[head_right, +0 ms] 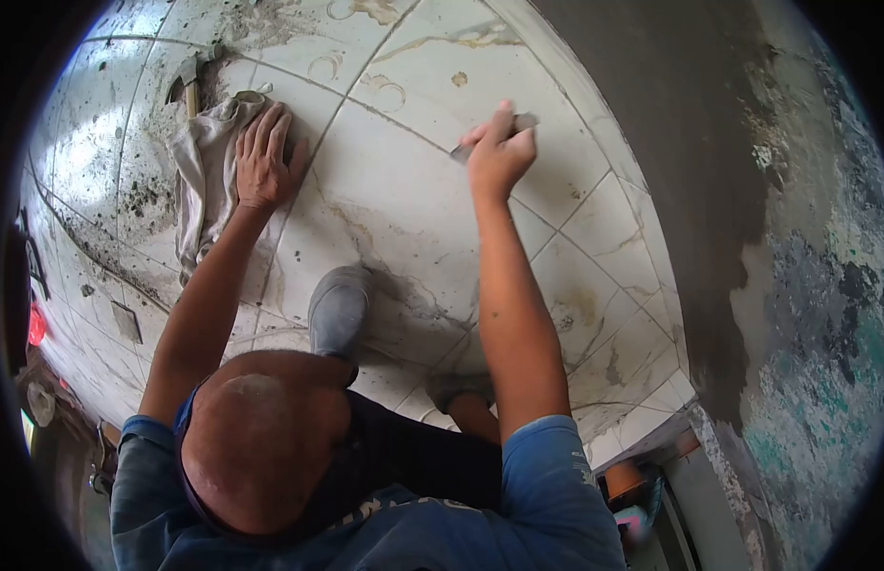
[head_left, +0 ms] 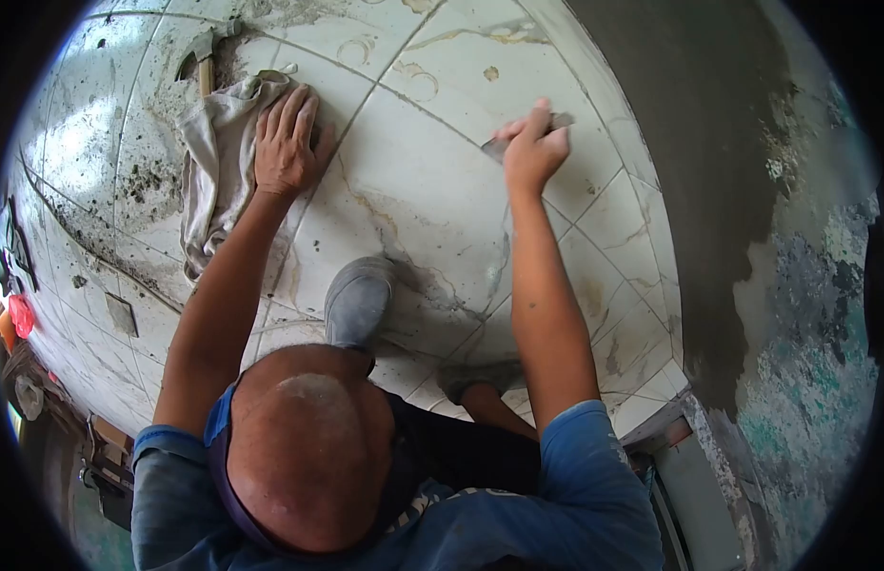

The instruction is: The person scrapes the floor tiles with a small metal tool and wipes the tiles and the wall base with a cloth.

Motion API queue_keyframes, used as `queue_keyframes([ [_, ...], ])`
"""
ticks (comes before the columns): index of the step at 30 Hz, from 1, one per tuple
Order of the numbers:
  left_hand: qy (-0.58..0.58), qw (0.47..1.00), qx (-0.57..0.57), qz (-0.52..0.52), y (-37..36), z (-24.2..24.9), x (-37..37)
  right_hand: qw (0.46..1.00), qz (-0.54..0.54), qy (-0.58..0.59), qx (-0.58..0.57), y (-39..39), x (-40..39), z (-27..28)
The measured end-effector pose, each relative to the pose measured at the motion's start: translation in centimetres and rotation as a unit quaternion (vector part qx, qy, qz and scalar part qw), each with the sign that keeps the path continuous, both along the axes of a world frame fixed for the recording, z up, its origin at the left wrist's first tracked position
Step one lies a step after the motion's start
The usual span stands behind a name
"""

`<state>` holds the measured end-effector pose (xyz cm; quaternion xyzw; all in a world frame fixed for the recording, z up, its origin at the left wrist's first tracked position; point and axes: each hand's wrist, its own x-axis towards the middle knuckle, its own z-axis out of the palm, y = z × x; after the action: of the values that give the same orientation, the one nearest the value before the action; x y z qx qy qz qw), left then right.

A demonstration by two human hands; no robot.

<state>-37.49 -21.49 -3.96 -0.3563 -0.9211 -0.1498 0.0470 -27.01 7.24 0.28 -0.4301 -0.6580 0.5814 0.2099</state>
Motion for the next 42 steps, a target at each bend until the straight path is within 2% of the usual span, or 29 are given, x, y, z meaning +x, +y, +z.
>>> queue_keyframes([
  [1,-0.012,1.0,-0.006,-0.003,-0.3,0.0,0.6,0.993,-0.087,0.062,-0.053,0.9,0.1,1.0],
  [2,-0.009,1.0,-0.003,-0.005,-0.2,0.0,0.5,0.985,-0.131,0.108,-0.041,1.9,-0.7,1.8],
  [3,0.001,1.0,0.004,-0.003,0.0,0.0,0.0,0.985,-0.128,0.11,-0.041,1.1,-0.5,0.7],
  [4,0.001,1.0,0.005,-0.001,-0.1,0.1,0.2,0.997,-0.055,0.013,0.048,-0.3,0.5,-1.2],
  [5,-0.005,1.0,0.0,-0.001,-0.1,0.2,0.4,0.987,0.017,-0.083,0.137,-1.2,0.9,-2.1],
  [7,0.002,1.0,0.0,0.008,0.4,-0.1,-0.8,0.991,0.062,-0.06,0.103,-0.6,-0.9,-0.4],
  [9,-0.005,1.0,0.014,-0.001,-0.1,-0.1,0.0,0.99,-0.112,0.081,0.007,1.1,-1.2,1.9],
  [10,-0.008,1.0,0.001,0.004,0.0,0.1,0.0,0.985,-0.148,0.092,-0.015,1.3,-1.1,1.9],
  [11,-0.004,1.0,0.004,0.006,0.0,0.1,-0.1,0.985,-0.146,0.095,-0.013,0.5,-0.8,1.1],
  [13,-0.018,1.0,-0.005,0.003,0.0,0.2,-0.1,0.997,-0.068,0.028,0.004,-2.0,0.4,-0.4],
  [14,-0.011,1.0,-0.004,0.01,0.3,-0.1,-0.8,0.992,-0.098,0.08,-0.019,-1.0,0.2,-0.3],
  [17,-0.019,1.0,-0.002,0.004,-0.3,0.0,0.3,0.986,-0.137,0.099,0.018,0.0,0.1,0.4],
  [19,-0.023,1.0,-0.005,0.002,-0.1,0.2,0.0,0.992,-0.1,0.07,0.035,-1.5,0.3,-0.5],
  [21,-0.012,1.0,0.004,0.001,0.0,-0.1,0.0,0.99,-0.114,0.082,0.023,-0.2,0.5,-0.1],
  [22,-0.016,1.0,-0.002,-0.001,-0.1,0.1,0.2,0.98,-0.153,0.125,-0.001,0.5,0.2,0.6],
  [25,-0.009,1.0,0.0,-0.004,-0.2,0.1,0.1,0.993,-0.096,0.069,0.026,-1.8,1.0,-1.2],
  [27,-0.007,1.0,-0.003,-0.005,0.0,0.0,-0.1,0.992,-0.1,0.082,0.009,-0.9,0.6,-0.7],
  [29,-0.013,1.0,0.0,-0.002,0.0,0.0,-0.4,0.975,-0.181,0.126,-0.025,0.2,0.2,0.6],
  [31,-0.009,1.0,0.001,-0.002,0.1,0.3,0.0,0.985,-0.155,0.08,-0.003,-1.3,1.8,-0.9],
  [33,0.001,1.0,0.008,-0.001,0.3,-0.1,-0.7,0.993,-0.07,0.082,0.045,-1.5,1.1,-1.4],
  [35,-0.012,1.0,-0.012,-0.001,-0.1,0.0,0.0,0.989,-0.106,0.106,-0.002,-1.3,0.8,-1.0],
  [37,-0.02,1.0,-0.012,-0.004,-0.3,0.2,0.5,0.992,-0.102,0.074,0.023,-1.8,1.0,-1.6],
  [39,-0.017,1.0,-0.008,-0.002,0.0,0.2,-0.1,0.992,-0.049,0.105,0.056,-1.5,0.1,-1.1],
  [42,-0.015,1.0,-0.005,-0.001,-0.1,0.0,-0.1,0.981,-0.138,0.137,-0.01,-0.4,0.1,1.3],
])
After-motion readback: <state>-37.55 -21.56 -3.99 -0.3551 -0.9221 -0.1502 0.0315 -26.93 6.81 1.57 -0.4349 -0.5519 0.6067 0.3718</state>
